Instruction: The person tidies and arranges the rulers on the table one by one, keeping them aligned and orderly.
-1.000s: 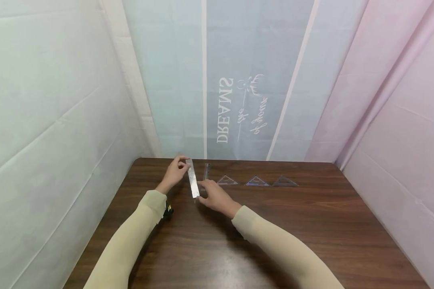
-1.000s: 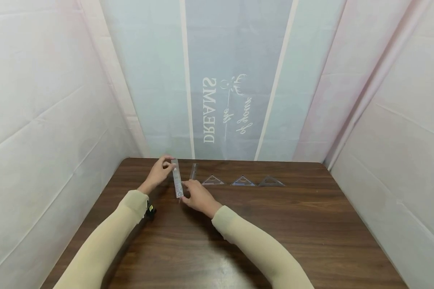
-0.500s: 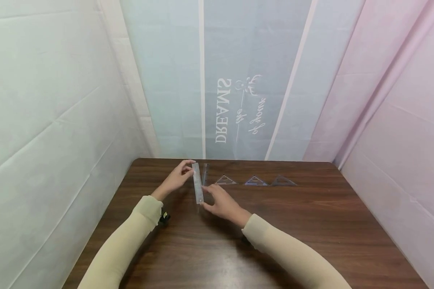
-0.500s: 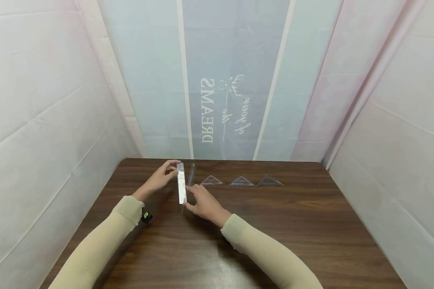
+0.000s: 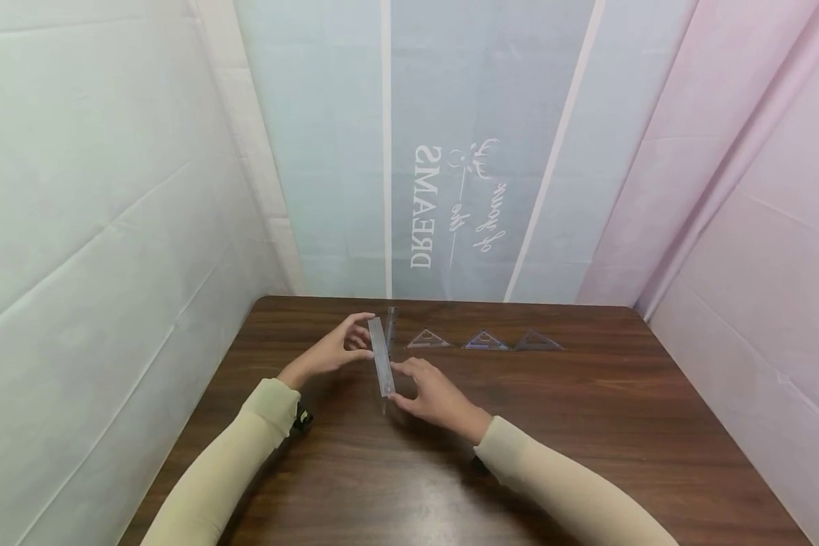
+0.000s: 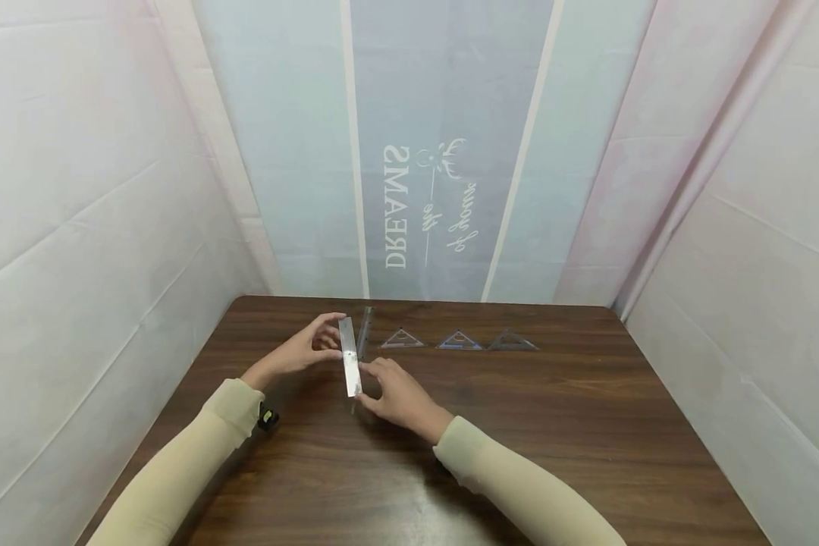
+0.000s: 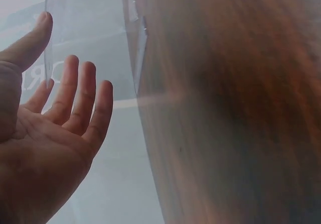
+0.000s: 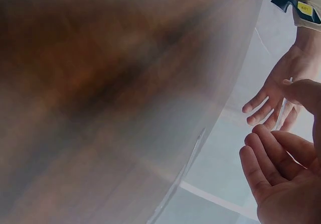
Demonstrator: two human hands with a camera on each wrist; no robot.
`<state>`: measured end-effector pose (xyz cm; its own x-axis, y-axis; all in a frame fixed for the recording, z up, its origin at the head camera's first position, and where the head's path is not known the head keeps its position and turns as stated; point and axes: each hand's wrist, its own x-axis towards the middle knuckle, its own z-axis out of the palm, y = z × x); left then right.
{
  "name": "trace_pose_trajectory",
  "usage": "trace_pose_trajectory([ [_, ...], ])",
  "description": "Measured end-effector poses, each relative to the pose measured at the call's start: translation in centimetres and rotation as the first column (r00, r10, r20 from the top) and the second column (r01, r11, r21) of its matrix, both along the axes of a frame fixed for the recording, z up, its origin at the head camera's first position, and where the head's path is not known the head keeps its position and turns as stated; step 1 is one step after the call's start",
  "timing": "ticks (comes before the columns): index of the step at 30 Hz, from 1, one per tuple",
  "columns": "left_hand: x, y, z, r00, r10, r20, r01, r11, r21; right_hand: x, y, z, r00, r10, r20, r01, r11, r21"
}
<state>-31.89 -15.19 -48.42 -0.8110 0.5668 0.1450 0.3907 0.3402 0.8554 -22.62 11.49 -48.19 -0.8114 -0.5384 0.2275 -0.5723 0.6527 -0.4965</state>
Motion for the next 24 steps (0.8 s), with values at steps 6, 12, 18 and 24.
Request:
trace_pose_trajectory([
  [6, 1.1, 0.0, -0.3, 0.999, 0.013, -0.034, -0.014, 0.999, -0.029, 1.2, 0.1, -0.3, 1.000, 0.028, -0.012, -0.029, 0.999, -0.037],
  [12, 2.0, -0.2, -0.5, 1.000, 0.011, -0.023, -0.013, 0.998, -0.069, 2.2, 0.1, -0.8, 0.999, 0.034, 0.006, -0.034, 0.999, -0.039],
  [18, 2.8, -0.5, -0.6, 1.000, 0.013, -0.023, -0.015, 0.993, -0.120, 3.4, -0.4, -0.8, 1.000, 0.015, 0.015, -0.015, 0.999, -0.031],
  [24, 3.4, -0.9, -0.7, 1.000, -0.010, -0.018, 0.007, 0.987, -0.162, 4.6, -0.9, -0.7, 1.000, 0.018, 0.021, -0.018, 1.000, -0.019],
])
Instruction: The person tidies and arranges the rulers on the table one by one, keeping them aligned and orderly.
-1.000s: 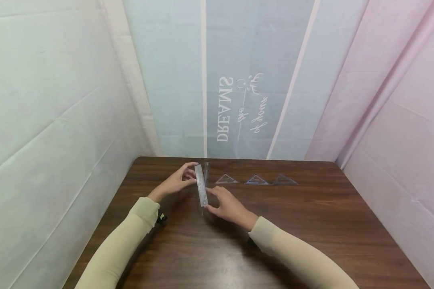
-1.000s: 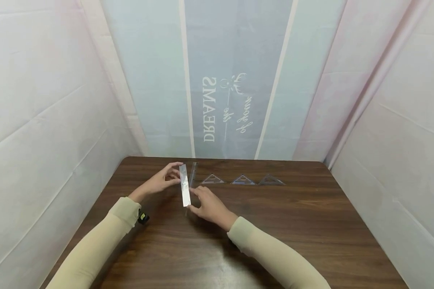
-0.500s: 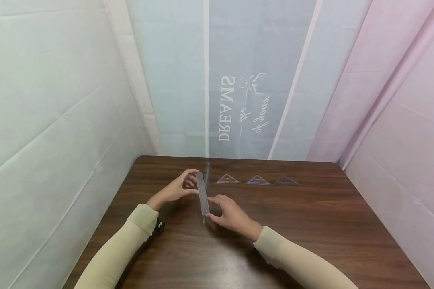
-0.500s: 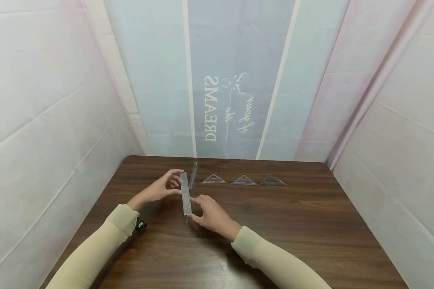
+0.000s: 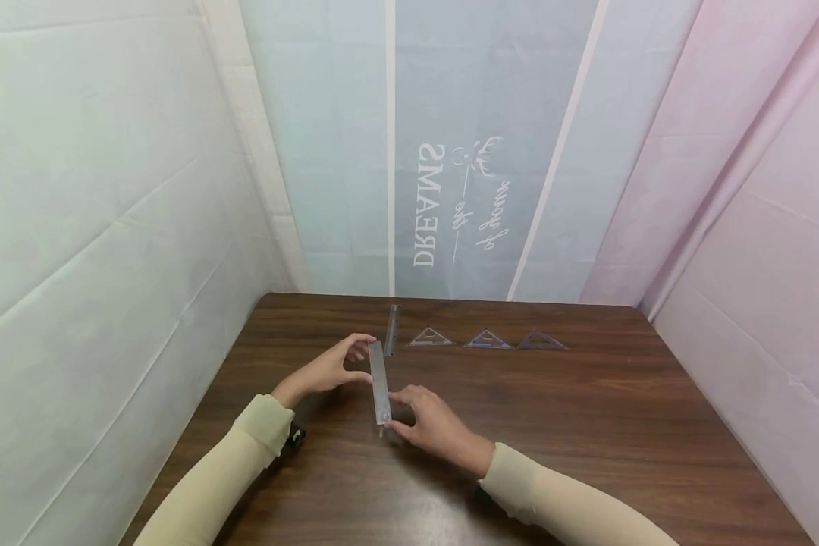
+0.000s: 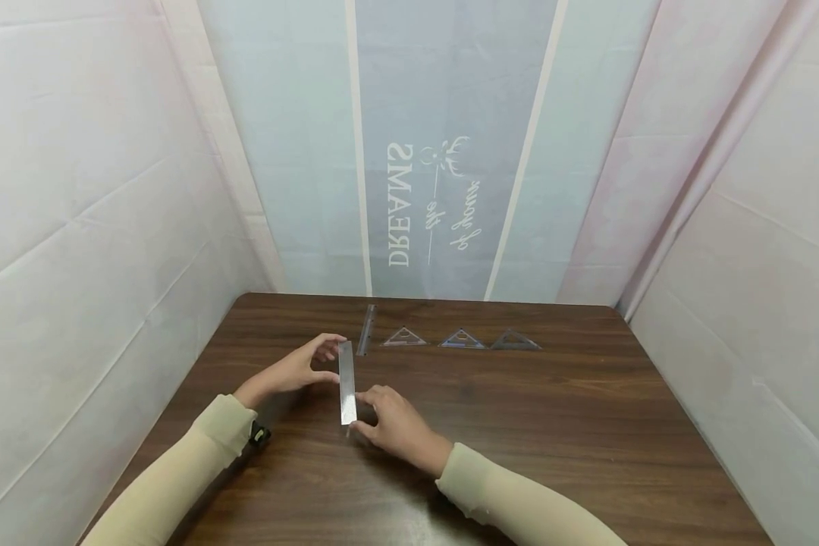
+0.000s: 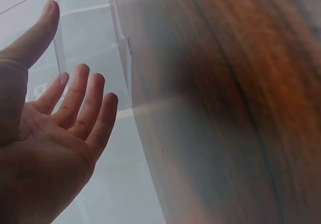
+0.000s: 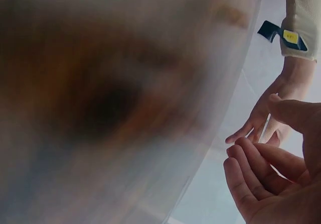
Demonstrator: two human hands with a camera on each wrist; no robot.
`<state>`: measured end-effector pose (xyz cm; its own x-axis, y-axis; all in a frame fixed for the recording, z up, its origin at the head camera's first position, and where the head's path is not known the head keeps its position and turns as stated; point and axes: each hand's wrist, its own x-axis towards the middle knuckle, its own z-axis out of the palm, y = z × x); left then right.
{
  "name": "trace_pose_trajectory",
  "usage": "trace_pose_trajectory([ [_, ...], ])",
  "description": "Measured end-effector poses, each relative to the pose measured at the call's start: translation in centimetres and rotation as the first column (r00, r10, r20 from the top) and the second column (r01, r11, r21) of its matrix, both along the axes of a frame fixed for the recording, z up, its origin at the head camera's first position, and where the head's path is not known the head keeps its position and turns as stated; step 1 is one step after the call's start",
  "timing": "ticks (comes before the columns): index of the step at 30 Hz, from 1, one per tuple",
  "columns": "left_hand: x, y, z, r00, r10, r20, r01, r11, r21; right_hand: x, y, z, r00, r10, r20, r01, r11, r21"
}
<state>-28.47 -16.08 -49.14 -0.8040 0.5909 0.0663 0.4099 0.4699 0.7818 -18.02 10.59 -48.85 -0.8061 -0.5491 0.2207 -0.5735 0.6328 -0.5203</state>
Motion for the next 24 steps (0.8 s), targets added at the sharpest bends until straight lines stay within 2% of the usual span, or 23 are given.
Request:
trace_pose_trajectory([
  [5, 0.3, -0.3, 0.0, 1.000, -0.022, -0.010, 0.022, 1.000, -0.004, 0.7, -0.3, 0.1, 1.000, 0.015, -0.010, -0.015, 1.000, -0.006],
  [18, 1.2, -1.9, -0.8, 0.996, -0.092, 0.005, 0.092, 0.995, -0.041, 1.7, -1.8, -0.4, 0.997, 0.023, 0.071, -0.025, 0.999, 0.022],
  [24, 1.5, -2.3, -0.7, 0.995, -0.095, 0.022, 0.097, 0.992, -0.084, 2.1, -2.4, -0.5, 0.995, 0.011, 0.095, -0.017, 0.998, 0.060],
])
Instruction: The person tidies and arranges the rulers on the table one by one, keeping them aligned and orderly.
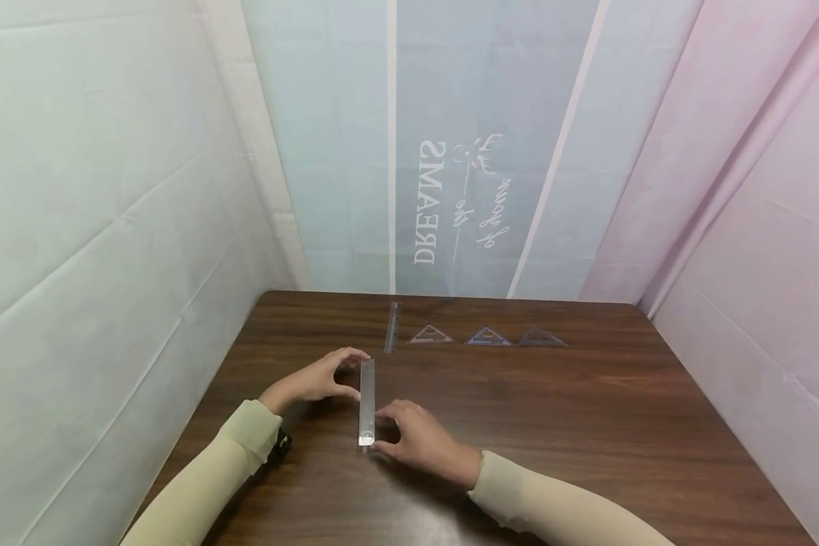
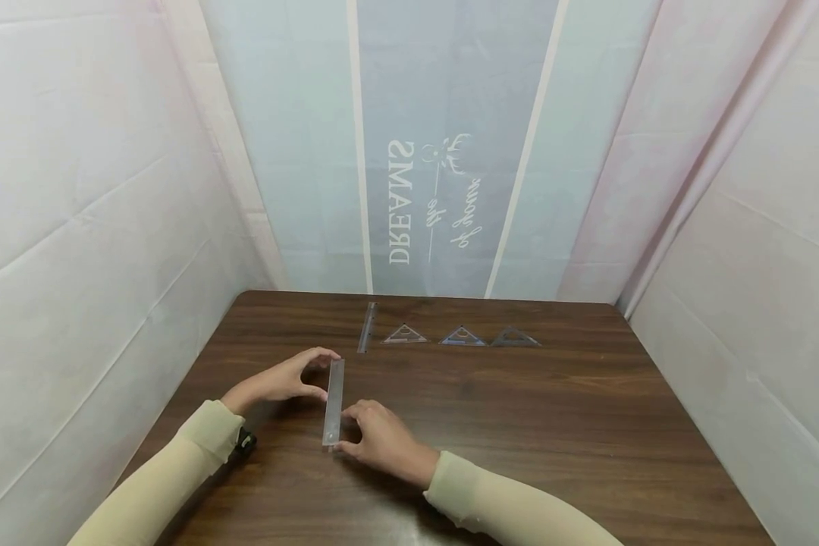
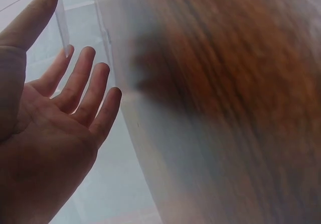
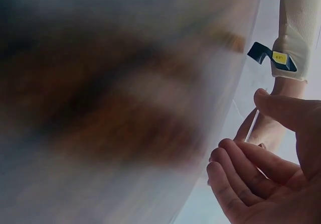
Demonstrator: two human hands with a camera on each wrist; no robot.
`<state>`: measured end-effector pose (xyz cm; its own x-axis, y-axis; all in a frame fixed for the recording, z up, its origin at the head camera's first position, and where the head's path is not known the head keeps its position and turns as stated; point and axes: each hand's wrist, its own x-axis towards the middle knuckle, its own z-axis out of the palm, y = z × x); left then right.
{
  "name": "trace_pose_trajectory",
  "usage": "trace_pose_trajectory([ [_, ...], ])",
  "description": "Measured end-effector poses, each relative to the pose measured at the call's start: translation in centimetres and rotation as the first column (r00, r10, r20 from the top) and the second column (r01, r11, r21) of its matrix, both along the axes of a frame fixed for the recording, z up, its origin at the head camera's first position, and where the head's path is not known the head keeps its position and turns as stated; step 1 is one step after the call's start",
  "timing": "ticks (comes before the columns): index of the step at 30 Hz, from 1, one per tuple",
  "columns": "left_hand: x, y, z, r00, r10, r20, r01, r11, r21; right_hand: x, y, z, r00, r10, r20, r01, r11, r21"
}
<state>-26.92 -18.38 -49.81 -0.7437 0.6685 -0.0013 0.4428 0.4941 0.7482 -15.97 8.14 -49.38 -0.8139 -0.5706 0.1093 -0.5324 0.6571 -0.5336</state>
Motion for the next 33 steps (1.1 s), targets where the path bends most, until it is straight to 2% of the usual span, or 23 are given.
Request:
trace_pose_trajectory([
  [6, 0.3, -0.2, -0.1, 1.000, -0.002, 0.001, 0.002, 0.997, -0.080, 0.3, -0.7, -0.4, 1.000, 0.003, 0.019, -0.004, 0.999, 0.048],
  [17, 0.1, -0.3, -0.5, 1.000, -0.020, -0.022, 0.016, 0.987, -0.161, 0.6, -1.5, -0.7, 0.999, 0.022, -0.037, -0.018, 0.996, 0.086],
  [25, 0.2, -0.3, -0.8, 0.999, -0.027, -0.042, 0.019, 0.981, -0.193, 0.9, -2.2, -1.1, 0.996, 0.020, -0.090, -0.006, 0.989, 0.150],
  [33, 0.4, -0.3, -1.0, 0.997, -0.034, -0.076, 0.017, 0.978, -0.209, 1.1, -2.9, -1.3, 0.989, 0.020, -0.149, 0.018, 0.969, 0.246],
])
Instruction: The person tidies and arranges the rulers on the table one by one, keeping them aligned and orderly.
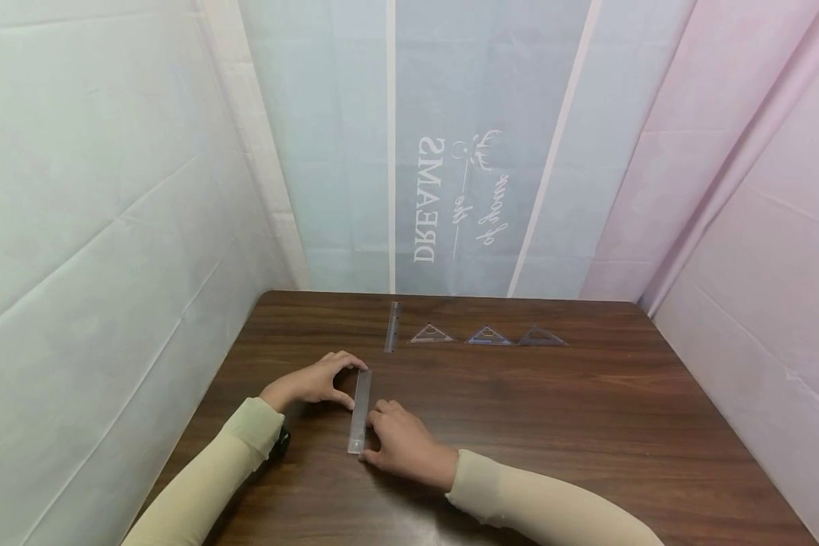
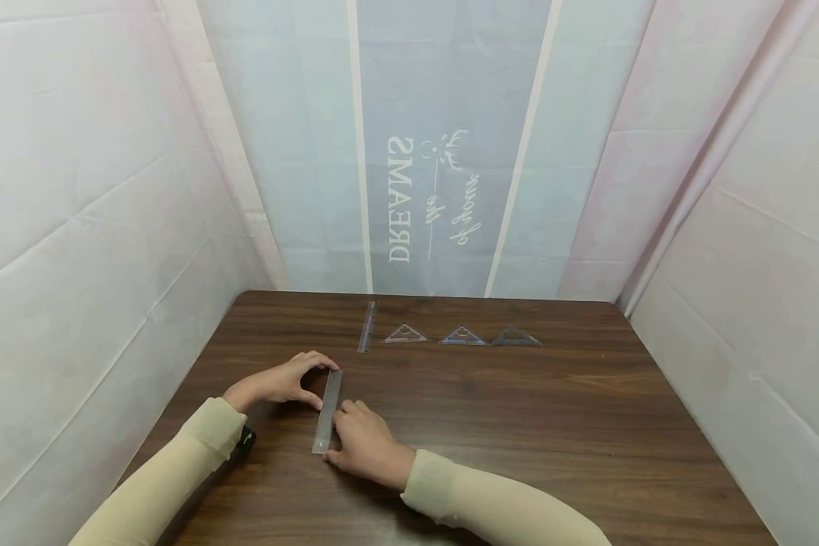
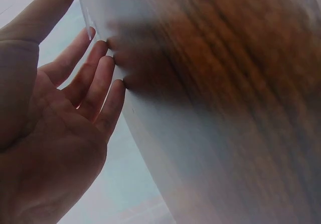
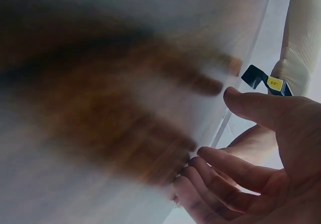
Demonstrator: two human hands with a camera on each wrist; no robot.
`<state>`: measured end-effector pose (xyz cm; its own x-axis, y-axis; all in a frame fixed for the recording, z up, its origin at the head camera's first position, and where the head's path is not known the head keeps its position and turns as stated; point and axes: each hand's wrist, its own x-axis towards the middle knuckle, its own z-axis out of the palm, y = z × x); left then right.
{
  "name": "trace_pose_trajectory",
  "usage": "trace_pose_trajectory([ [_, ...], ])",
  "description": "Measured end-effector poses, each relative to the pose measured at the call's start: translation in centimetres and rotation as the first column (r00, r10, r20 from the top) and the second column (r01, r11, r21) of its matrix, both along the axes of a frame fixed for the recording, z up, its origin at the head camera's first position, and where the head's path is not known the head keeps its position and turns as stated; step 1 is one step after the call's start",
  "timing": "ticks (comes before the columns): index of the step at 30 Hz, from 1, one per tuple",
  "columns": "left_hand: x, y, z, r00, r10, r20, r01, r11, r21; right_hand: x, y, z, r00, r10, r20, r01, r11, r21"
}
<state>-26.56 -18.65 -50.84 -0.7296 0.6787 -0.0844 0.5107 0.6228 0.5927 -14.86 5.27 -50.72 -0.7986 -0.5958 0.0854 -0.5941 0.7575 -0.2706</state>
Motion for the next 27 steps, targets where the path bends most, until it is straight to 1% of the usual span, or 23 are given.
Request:
trace_pose_trajectory([
  [7, 0.08, 0.07, -0.09, 1.000, -0.013, -0.014, 0.013, 1.000, -0.004, 0.06, -0.36, -0.33, 0.999, 0.012, -0.053, -0.009, 0.998, 0.061],
  [10, 0.15, 0.00, -0.12, 1.000, -0.017, -0.015, 0.017, 1.000, -0.005, 0.15, -0.40, -0.29, 0.998, 0.018, -0.056, -0.014, 0.998, 0.060],
  [18, -0.08, -0.21, -0.54, 0.999, -0.026, -0.040, 0.026, 1.000, -0.008, 0.23, -0.47, -0.36, 0.996, 0.026, -0.082, -0.021, 0.998, 0.064],
  [27, -0.11, -0.33, -0.81, 0.998, -0.035, -0.053, 0.035, 0.999, -0.012, 0.16, -0.60, -0.47, 0.997, 0.021, -0.076, -0.014, 0.997, 0.081],
])
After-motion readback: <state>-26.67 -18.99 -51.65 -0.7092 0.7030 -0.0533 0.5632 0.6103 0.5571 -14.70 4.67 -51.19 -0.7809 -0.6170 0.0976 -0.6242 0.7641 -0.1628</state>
